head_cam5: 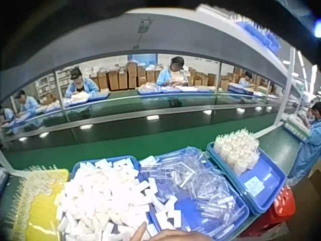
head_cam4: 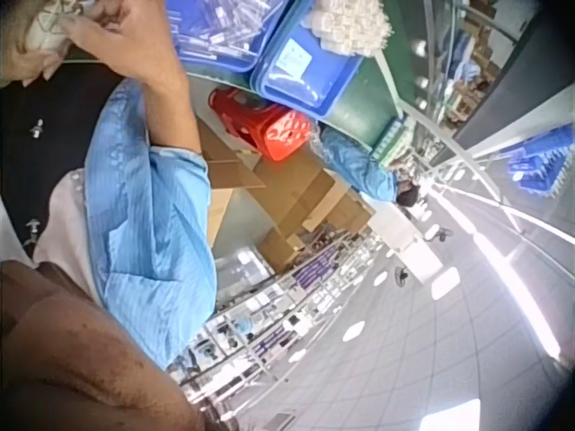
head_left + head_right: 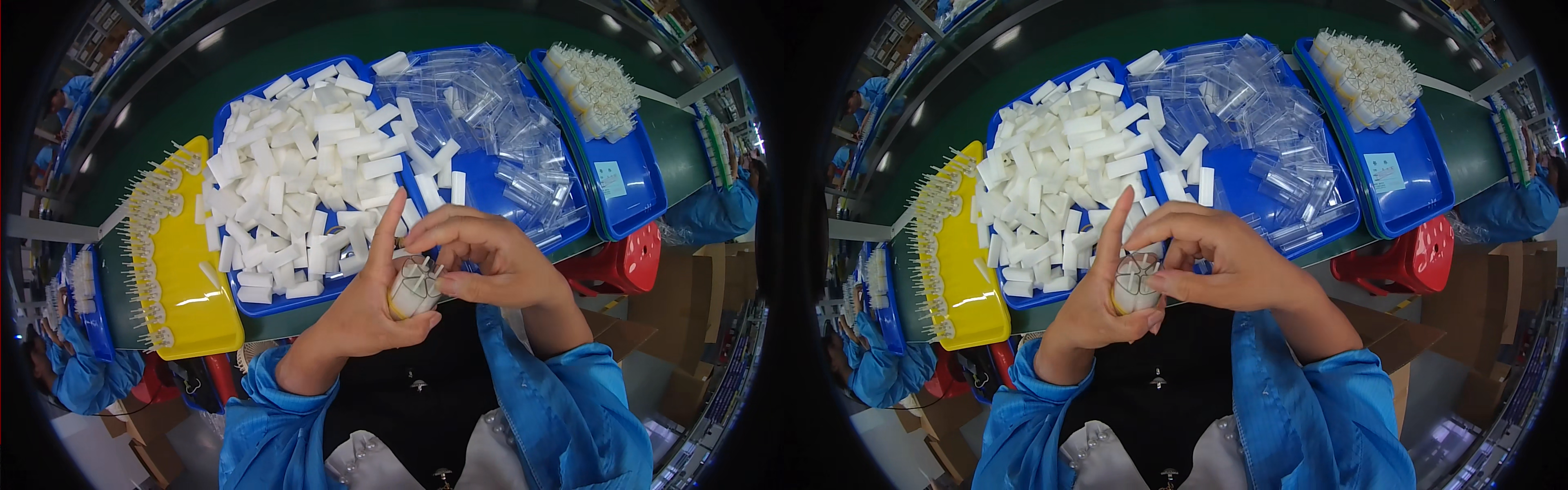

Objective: The person places a rubber-banded bundle onto a tray, fits white foam blocks onto plastic fixtures, slides clear plastic sleeves over the foam pieces, and binds the assembled components together with a rubber band.

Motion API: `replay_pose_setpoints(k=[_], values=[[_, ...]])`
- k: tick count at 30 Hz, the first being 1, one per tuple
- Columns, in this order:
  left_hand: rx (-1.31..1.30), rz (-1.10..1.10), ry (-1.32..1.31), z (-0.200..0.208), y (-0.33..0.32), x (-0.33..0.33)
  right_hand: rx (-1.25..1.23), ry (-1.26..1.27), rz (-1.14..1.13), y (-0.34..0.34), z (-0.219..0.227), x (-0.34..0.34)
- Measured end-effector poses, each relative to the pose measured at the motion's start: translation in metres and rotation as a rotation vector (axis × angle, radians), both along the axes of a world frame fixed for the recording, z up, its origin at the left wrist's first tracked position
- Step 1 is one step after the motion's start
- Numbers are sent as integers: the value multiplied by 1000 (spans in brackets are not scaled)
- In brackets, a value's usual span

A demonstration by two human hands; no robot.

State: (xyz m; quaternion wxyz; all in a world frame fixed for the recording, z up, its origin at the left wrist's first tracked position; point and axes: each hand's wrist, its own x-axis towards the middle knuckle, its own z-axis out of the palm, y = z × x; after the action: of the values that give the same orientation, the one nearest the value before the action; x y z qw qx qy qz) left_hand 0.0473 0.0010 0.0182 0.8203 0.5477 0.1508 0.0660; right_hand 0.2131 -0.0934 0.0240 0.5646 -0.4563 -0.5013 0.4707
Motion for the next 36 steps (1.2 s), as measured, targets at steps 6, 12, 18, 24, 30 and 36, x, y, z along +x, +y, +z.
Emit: replay_pose_setpoints(k=[6, 12, 18, 24, 30, 36], values=[[-137, -120, 17, -5, 3, 2, -123, -118, 171, -1, 7, 16], [-98, -202, 73, -9, 5, 3, -139, -300, 274, 9, 21, 27], [-42, -274, 111, -9, 3, 3, -155, -426, 360, 9, 34, 30], [-80, -263, 23, -14, -1, 2, -128, -413, 371, 6, 34, 27], [-217, -322, 15, -12, 5, 3, -77, -449, 312, 5, 34, 25], [150, -134, -63, -5, -9, 8, -124, -161, 224, -15, 18, 20]])
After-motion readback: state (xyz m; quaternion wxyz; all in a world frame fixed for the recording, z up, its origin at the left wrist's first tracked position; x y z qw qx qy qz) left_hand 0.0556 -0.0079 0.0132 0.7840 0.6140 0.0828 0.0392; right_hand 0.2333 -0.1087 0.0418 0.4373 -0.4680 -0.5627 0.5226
